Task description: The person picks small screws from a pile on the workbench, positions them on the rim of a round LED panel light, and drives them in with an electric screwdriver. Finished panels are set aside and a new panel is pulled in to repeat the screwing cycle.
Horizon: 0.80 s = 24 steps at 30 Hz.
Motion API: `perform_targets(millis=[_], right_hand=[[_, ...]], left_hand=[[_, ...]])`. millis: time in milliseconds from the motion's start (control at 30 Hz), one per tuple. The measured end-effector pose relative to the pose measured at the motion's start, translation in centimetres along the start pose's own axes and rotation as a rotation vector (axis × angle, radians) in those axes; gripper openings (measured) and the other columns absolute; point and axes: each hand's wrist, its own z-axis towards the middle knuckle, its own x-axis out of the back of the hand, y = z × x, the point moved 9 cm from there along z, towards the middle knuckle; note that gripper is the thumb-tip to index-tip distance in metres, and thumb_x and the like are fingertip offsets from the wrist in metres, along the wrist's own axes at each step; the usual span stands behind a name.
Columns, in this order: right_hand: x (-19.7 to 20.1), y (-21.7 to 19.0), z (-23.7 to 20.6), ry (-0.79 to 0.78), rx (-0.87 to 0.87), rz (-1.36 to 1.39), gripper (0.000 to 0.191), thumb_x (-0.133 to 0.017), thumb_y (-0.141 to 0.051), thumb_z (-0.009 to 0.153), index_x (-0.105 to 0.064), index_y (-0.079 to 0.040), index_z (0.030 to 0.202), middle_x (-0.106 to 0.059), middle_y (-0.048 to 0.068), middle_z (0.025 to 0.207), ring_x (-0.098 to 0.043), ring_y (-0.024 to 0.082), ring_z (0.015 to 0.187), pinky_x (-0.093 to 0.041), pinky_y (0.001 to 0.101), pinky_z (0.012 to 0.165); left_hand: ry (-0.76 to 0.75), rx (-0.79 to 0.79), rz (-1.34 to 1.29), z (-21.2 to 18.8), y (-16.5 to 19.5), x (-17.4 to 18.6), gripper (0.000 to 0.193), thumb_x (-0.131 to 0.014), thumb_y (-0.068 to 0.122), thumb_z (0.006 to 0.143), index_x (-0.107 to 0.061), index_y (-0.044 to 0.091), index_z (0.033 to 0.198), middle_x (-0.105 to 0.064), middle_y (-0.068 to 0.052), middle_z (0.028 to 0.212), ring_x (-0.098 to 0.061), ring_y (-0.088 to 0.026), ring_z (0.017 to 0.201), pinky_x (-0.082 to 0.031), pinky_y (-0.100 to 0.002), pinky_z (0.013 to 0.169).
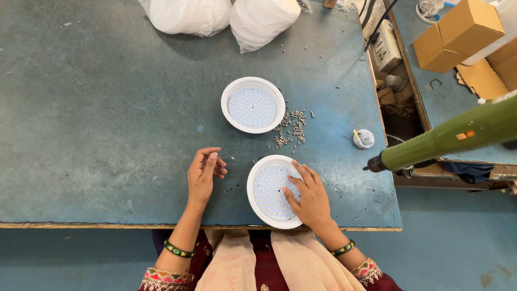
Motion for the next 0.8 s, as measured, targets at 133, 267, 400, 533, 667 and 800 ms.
perform_targets(millis=[133, 267, 400, 533, 667, 800], right_hand=[[0.2, 0.0, 0.0, 0.002, -0.012, 0.015, 0.031, -0.073, -0.025, 0.087, -0.074, -0.001, 0.107, -0.054, 0.011, 0.149, -0.05, 0.039, 0.132, -0.046, 0.0463, 0.104], [0.1, 0.6, -0.1, 0.026, -0.018, 0.058, 0.023, -0.074, -0.023, 0.088, -0.073, -0.004, 0.1, -0.055, 0.011, 0.149, -0.051, 0.039, 0.133, -0.046, 0.0454, 0.105], [-0.1, 2.2, -0.8, 0.048, -0.09, 0.188, 0.018, -0.072, -0.02, 0.093, -0.072, -0.006, 0.104, -0.055, 0.012, 0.151, -0.054, 0.036, 0.133, -0.046, 0.0443, 0.108], [0.0, 2.3, -0.5, 0.055, -0.067, 0.199, 0.025, -0.071, -0.021, 0.093, -0.074, -0.007, 0.114, -0.052, 0.016, 0.152, -0.052, 0.037, 0.133, -0.043, 0.0462, 0.109], [-0.1, 2.1, -0.3, 0.032, -0.1, 0.216, 0.023, -0.07, -0.025, 0.093, -0.077, -0.011, 0.11, -0.051, 0.016, 0.152, -0.052, 0.035, 0.133, -0.046, 0.0444, 0.106], [-0.2, 2.3, -0.4, 0.034, -0.119, 0.212, 0.021, -0.071, -0.025, 0.094, -0.078, -0.01, 0.105, -0.051, 0.016, 0.153, -0.051, 0.036, 0.135, -0.045, 0.0454, 0.107]], left_hand=[[-0.001, 0.0, -0.001, -0.1, 0.3, -0.1, 0.03, -0.055, 0.03, 0.105, -0.065, 0.005, 0.118, -0.069, -0.005, 0.084, -0.068, -0.012, 0.07, -0.056, -0.026, 0.061], [0.005, 0.0, 0.013, -0.1, 0.4, 0.0, 0.029, -0.055, 0.029, 0.105, -0.064, 0.005, 0.119, -0.069, -0.005, 0.084, -0.068, -0.012, 0.07, -0.056, -0.026, 0.061], [-0.011, -0.015, -0.005, -0.5, 0.0, 0.2, 0.03, -0.054, 0.029, 0.107, -0.063, 0.004, 0.12, -0.069, -0.005, 0.086, -0.067, -0.011, 0.071, -0.056, -0.026, 0.062], [-0.008, 0.01, 0.004, -0.2, -0.2, 0.2, 0.029, -0.054, 0.028, 0.106, -0.063, 0.004, 0.121, -0.069, -0.005, 0.085, -0.067, -0.011, 0.07, -0.055, -0.026, 0.062], [-0.009, 0.0, 0.021, -0.1, 0.1, 0.0, 0.028, -0.054, 0.027, 0.106, -0.064, 0.004, 0.12, -0.069, -0.005, 0.084, -0.066, -0.011, 0.07, -0.054, -0.026, 0.062], [-0.01, -0.004, 0.008, -0.2, -0.1, 0.0, 0.028, -0.054, 0.027, 0.106, -0.064, 0.005, 0.12, -0.069, -0.005, 0.084, -0.066, -0.011, 0.07, -0.054, -0.026, 0.062]])
